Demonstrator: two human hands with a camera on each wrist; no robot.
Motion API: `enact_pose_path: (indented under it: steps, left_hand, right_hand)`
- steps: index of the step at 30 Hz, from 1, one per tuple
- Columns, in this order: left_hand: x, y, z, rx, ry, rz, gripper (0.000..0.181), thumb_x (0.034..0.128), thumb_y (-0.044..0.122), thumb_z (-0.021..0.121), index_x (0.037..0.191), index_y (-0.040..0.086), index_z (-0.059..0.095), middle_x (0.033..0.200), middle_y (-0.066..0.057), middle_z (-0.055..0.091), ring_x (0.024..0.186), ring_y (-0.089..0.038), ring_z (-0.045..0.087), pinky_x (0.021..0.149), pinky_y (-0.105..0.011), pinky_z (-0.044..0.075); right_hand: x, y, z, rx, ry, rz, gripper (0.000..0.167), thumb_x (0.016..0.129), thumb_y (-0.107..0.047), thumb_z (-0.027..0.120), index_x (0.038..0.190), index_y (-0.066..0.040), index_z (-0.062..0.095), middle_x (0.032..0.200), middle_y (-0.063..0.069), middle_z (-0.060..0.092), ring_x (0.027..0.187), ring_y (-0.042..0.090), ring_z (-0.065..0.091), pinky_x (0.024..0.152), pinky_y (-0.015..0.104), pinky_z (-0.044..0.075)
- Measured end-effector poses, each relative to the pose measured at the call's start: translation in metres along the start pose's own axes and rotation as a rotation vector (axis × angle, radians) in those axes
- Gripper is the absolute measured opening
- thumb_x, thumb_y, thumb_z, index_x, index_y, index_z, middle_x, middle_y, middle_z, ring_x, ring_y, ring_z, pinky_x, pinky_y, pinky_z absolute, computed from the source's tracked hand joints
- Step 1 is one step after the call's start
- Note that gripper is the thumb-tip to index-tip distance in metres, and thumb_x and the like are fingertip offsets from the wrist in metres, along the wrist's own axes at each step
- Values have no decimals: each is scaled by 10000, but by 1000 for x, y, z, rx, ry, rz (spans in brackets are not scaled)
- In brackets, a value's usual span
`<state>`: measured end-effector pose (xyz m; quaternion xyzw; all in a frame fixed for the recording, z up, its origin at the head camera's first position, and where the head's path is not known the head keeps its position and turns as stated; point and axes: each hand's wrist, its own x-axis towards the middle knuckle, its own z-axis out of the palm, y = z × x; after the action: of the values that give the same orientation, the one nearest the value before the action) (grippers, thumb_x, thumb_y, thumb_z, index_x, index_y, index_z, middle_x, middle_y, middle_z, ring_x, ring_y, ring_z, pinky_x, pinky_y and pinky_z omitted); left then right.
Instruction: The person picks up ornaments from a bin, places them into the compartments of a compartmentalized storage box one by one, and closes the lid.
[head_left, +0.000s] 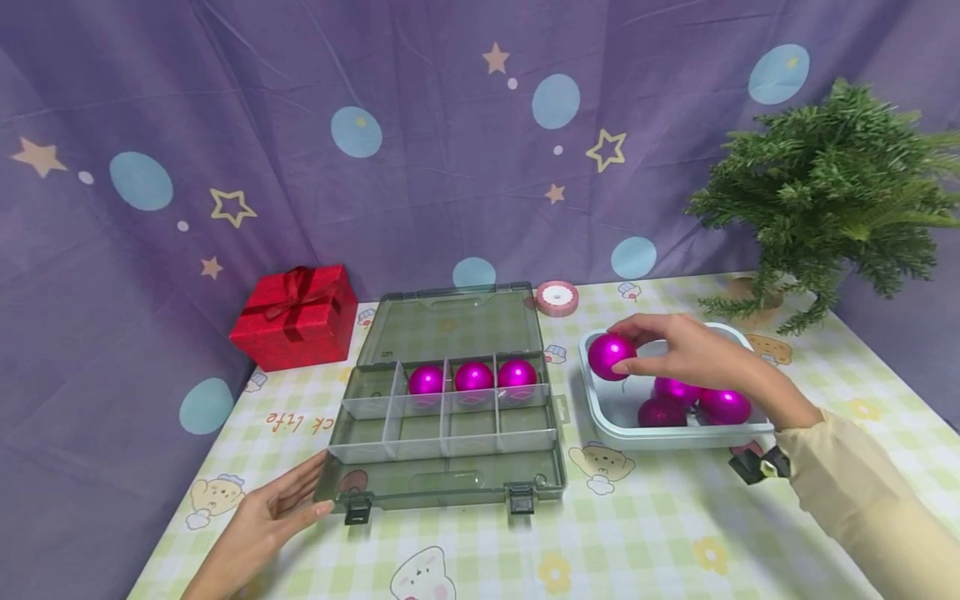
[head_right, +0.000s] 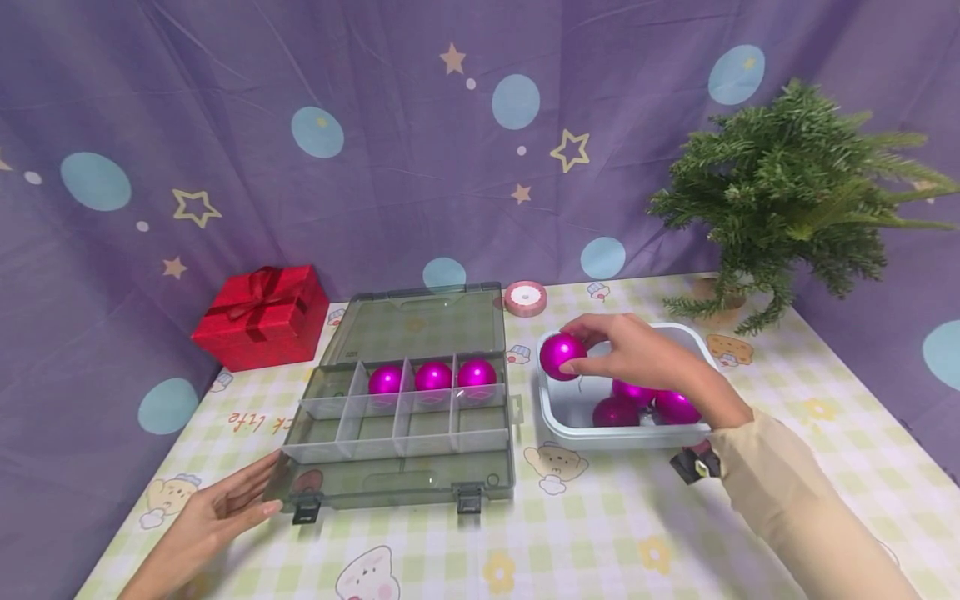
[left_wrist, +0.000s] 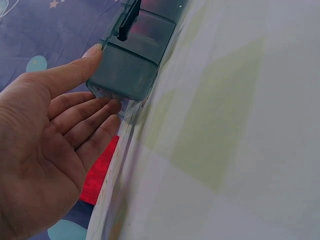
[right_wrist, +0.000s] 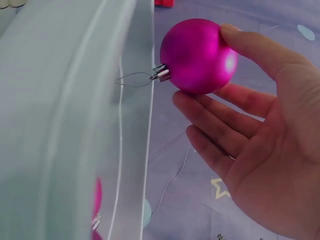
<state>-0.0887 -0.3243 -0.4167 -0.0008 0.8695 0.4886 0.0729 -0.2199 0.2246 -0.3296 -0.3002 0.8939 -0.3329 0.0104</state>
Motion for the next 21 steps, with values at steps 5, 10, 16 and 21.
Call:
enact_pose_path:
  steps: [5, 10, 16, 21]
  left_hand:
    - [0, 0, 0, -5, -4, -9, 752, 967, 283, 766, 1572, 8, 412, 1572, -190, 433, 1414, -326, 393, 990, -128, 458]
    - [1, 1, 0, -7, -3, 3, 748, 966, 268, 768, 1565, -9, 416, 1565, -196, 440, 1406, -324, 402, 990, -130, 459]
    - [0, 0, 0, 1, 0, 9, 745, 964, 271, 770, 1563, -3, 422, 1558, -195, 451, 1399, -322, 412, 988, -132, 462]
    - [0, 0, 0, -6, 0, 4, 748, 964, 274, 771, 1566, 2, 421, 1563, -189, 445, 1406, -332, 406, 986, -134, 465]
  right_hand:
    - [10, -7, 0, -4, -5, -7, 436, 931, -242, 801, 1302, -44, 686, 1125, 1, 745, 1074, 220, 685, 971, 547, 539]
    - [23, -15, 1, -6, -17, -32, 448, 920, -273, 814, 1297, -64, 692, 1158, 13, 739, 1073, 207, 689, 977, 523, 539]
    - [37, -25, 4, 2, -23, -73, 490, 924, -292, 812, 1332, -57, 680, 1178, 21, 738, 1095, 211, 685, 983, 500, 540]
    - [48, -30, 10, 17, -9, -99, 460, 921, -254, 815, 1320, -61, 690, 1175, 26, 740, 1087, 210, 688, 962, 469, 551]
